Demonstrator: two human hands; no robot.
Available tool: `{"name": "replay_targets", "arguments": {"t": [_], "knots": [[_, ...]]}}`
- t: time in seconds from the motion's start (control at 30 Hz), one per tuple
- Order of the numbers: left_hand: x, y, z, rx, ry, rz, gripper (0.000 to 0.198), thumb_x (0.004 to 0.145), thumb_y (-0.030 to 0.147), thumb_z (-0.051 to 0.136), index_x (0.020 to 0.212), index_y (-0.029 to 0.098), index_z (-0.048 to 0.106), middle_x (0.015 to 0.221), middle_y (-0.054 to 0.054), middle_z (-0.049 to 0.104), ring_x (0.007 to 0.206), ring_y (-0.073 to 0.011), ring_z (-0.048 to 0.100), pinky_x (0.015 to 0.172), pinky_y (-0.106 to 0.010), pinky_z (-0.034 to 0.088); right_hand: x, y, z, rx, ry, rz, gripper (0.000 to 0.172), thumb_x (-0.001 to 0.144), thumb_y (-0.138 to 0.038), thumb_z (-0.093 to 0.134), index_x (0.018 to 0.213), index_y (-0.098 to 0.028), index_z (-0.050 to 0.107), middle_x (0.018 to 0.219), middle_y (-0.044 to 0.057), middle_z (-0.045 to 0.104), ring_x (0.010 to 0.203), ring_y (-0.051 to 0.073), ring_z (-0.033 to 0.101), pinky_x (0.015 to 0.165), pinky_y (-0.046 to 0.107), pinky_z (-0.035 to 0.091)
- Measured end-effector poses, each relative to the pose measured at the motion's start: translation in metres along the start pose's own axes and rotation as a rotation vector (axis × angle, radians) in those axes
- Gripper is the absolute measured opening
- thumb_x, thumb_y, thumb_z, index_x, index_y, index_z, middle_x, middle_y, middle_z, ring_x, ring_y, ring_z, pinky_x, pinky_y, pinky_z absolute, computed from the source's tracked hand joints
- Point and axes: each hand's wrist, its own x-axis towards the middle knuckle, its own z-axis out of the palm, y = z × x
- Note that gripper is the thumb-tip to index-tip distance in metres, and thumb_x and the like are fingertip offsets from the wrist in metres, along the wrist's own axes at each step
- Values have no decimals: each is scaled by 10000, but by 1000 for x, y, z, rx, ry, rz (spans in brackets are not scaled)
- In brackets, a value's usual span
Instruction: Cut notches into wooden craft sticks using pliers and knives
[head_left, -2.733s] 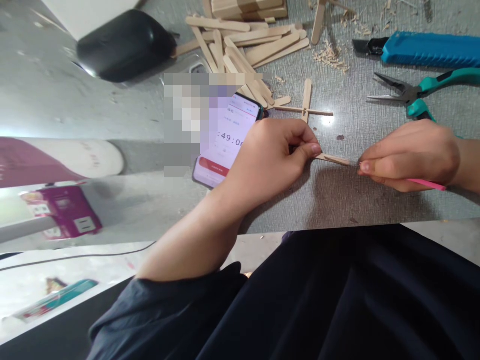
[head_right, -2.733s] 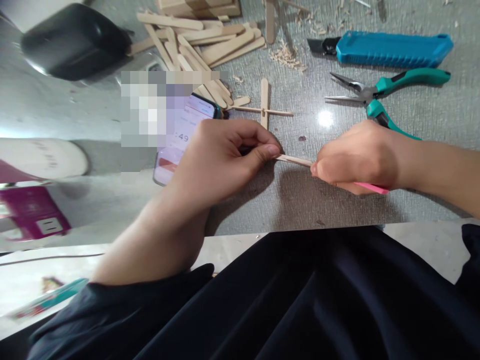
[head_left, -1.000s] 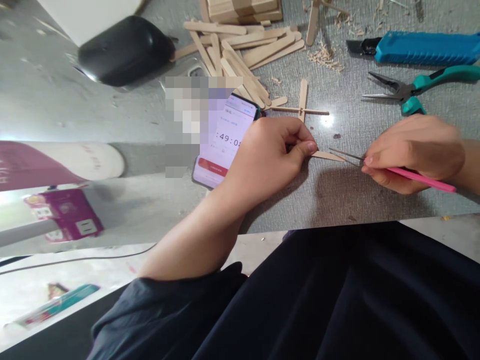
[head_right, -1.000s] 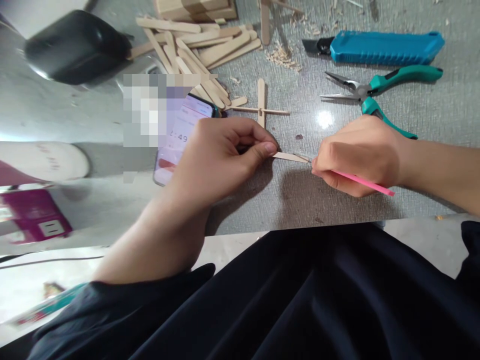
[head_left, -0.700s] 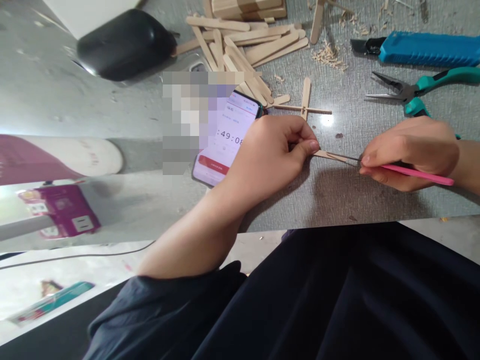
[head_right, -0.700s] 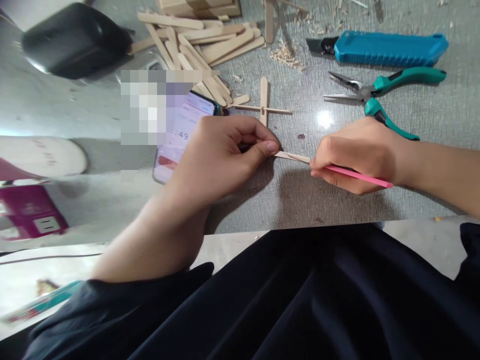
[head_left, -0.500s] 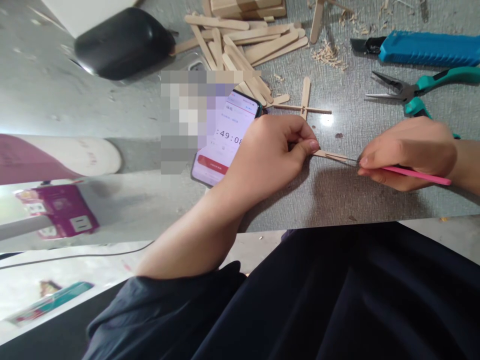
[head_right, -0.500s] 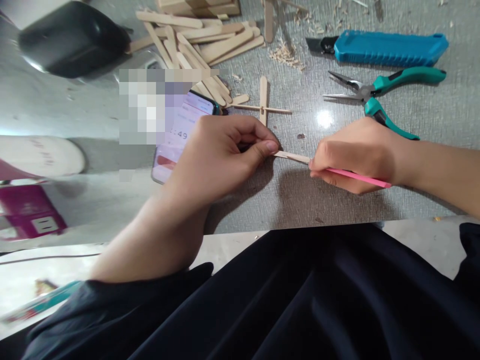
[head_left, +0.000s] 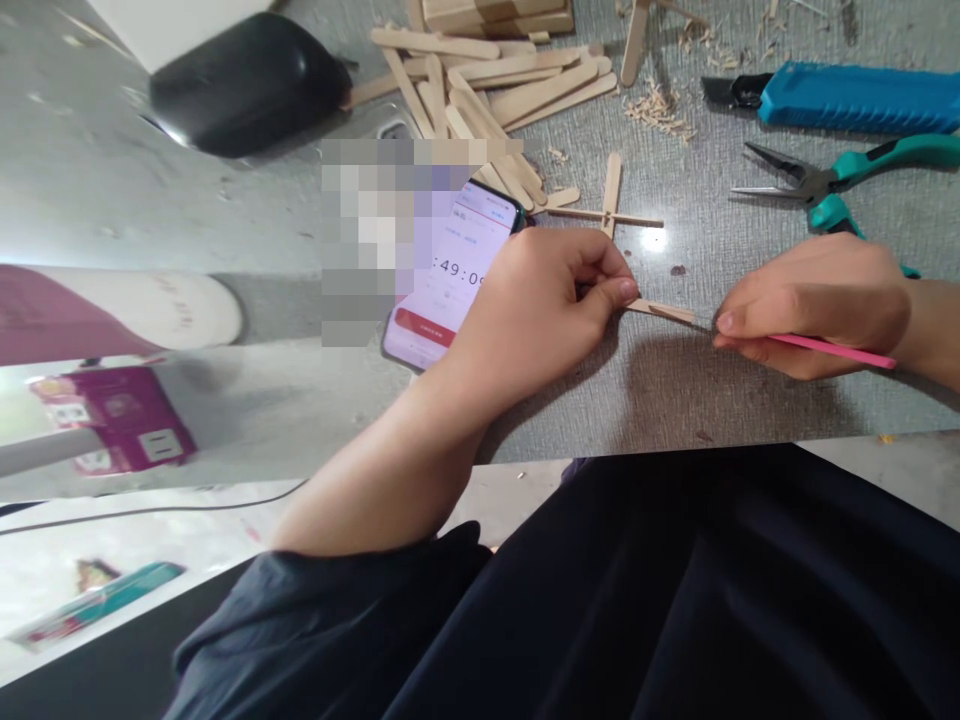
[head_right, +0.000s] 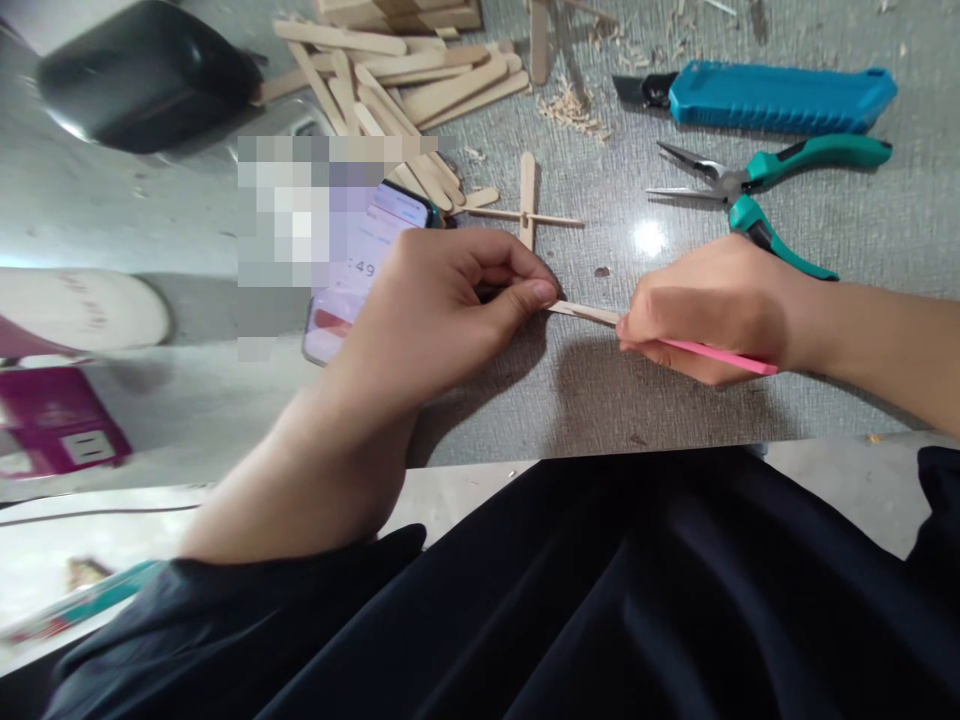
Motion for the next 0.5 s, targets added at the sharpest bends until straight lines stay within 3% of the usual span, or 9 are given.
{"name": "replay_targets", "arguments": {"t": [0.17, 0.33, 0.5], "knots": [[0, 0, 0, 1, -5, -4, 141, 959, 233, 722, 822, 250, 749, 767, -3, 734, 745, -201, 654, 731, -401, 499, -1, -1, -3, 60, -41, 56, 53, 1102, -259, 758, 1124, -308, 759, 997, -87, 898, 815, 124, 848, 716, 266, 633], [0, 1, -1, -3, -22, -17, 156, 963, 250, 708, 813, 281, 734, 785, -16, 755, 756, -218, 658, 718, -414, 501, 3, -3, -7, 8, 25, 33, 62, 1097, -266, 767, 1111, -291, 711, 934, -90, 892, 742, 122, 831, 621, 263, 599], [-1, 2, -2, 1, -25, -17, 147, 965, 273, 703, 824, 299, 733, 806, -25, 760, 788, -244, 687, 758, -443, 541, 5, -7, -11, -39, -28, 22, 47, 1124, -271, 732, 1123, -295, 691, 941, -68, 900, 721, 138, 830, 620, 292, 613]]}}
